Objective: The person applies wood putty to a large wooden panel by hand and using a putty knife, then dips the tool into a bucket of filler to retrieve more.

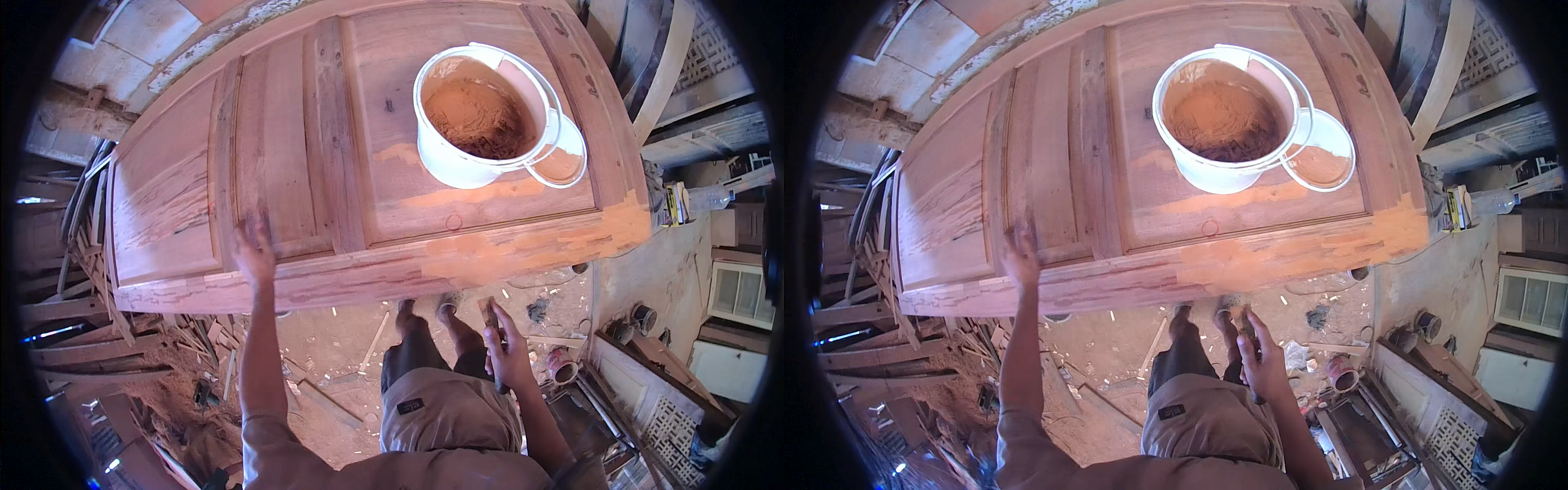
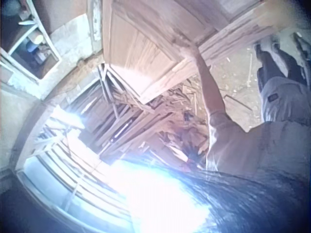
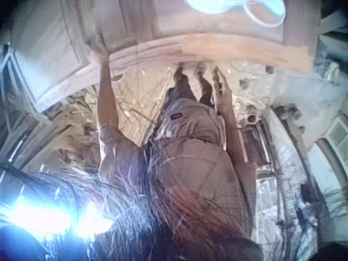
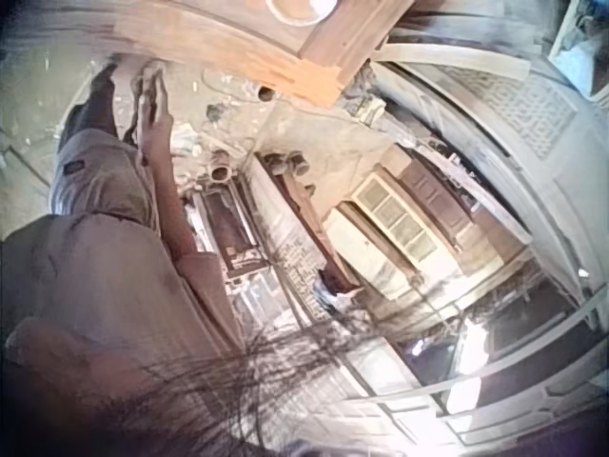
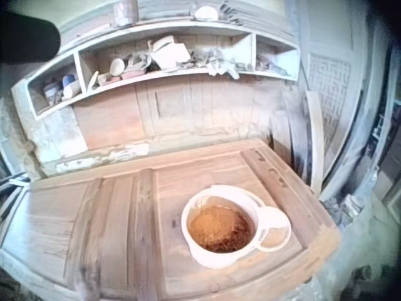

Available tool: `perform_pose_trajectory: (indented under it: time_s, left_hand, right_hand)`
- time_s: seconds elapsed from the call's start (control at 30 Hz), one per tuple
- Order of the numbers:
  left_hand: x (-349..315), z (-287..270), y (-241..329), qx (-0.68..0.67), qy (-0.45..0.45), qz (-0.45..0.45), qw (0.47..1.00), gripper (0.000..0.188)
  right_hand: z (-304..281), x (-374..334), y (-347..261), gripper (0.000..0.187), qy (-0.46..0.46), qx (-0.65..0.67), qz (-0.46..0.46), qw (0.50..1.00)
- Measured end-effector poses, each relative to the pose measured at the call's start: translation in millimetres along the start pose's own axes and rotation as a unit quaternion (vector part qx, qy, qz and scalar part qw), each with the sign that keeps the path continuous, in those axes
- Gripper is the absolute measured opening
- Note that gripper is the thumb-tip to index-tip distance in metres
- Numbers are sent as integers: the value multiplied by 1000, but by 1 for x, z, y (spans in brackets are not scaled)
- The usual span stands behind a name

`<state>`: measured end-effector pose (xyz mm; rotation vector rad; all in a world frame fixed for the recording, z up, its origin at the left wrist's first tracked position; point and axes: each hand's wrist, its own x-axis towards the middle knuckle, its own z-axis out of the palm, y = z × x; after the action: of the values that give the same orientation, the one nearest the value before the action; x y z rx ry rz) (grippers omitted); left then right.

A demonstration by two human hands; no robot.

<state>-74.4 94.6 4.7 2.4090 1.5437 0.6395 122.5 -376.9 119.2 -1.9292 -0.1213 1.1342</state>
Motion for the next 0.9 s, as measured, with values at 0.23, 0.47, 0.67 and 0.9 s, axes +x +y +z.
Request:
perform_pose_trajectory:
  time_s: [0.23, 0.47, 0.67, 0.9]
  left_hand:
    - [2, -18, -90, 48, 4, 68, 996, 51]
    - [3, -28, -87, -14, -12, 75, 997, 54]
    - [3, -25, -84, -16, -14, 62, 998, 54]
    - [3, -26, -85, -11, -5, 58, 998, 55]
  right_hand:
    - [60, 34, 1, 50, 124, -245, -147, 950]
    - [98, 53, 6, 57, 189, -333, -163, 909]
    - [103, 49, 18, 53, 206, -382, -135, 891]
    - [114, 47, -9, 53, 185, -318, -163, 915]
